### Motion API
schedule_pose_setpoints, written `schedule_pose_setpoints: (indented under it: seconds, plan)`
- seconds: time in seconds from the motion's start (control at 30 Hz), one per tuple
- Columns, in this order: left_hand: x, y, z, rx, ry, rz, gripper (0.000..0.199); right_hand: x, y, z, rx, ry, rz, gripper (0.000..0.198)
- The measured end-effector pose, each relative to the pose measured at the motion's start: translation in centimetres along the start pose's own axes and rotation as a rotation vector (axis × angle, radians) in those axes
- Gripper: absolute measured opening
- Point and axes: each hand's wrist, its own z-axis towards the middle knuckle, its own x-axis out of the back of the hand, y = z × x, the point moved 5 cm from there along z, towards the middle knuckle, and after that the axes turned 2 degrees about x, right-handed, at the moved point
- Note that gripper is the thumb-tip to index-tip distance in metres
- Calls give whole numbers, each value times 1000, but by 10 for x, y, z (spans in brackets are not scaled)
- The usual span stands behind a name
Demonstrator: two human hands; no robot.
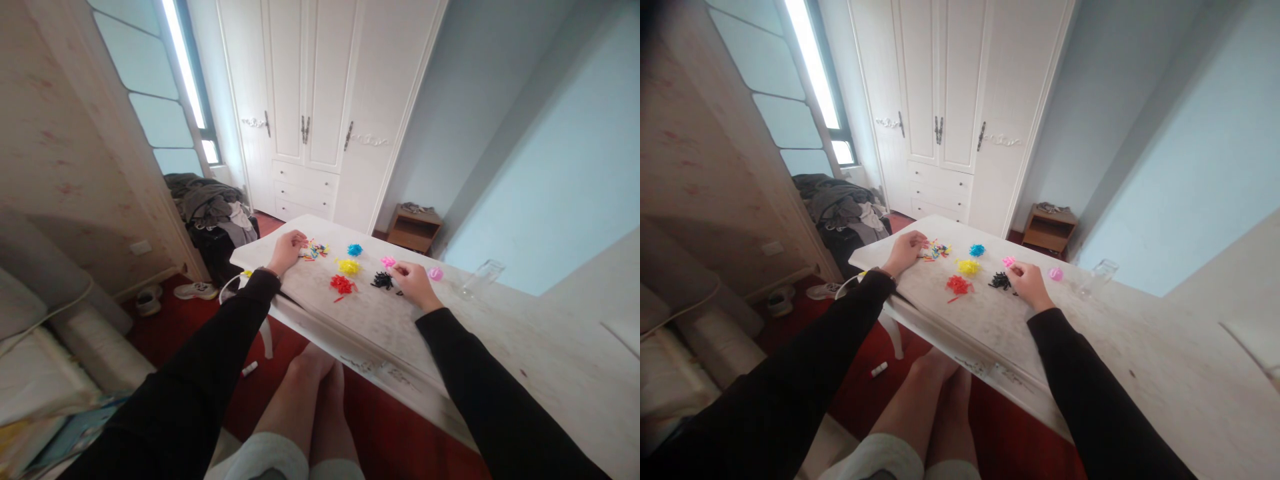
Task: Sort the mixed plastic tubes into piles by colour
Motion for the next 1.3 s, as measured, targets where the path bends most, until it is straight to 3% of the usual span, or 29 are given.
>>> schedule_pose_setpoints:
  seconds: [0.27, 0.43, 0.7, 1.07, 1.3]
  plan:
    - [0, -1, 0, 6, 10, -69, 14, 2, -5, 0, 13, -17, 19, 33]
    - [3, 0, -1, 26, 42, 14, 20, 1, -5, 0, 17, -22, 18, 32]
    - [3, 9, -8, 14, -40, 139, 19, 0, -3, 0, 21, -21, 9, 30]
    - [8, -1, -1, -42, 91, -23, 19, 0, -5, -1, 20, -20, 2, 29]
    - [12, 2, 1, -103, 131, -1, 13, 1, -8, -1, 27, -14, 24, 31]
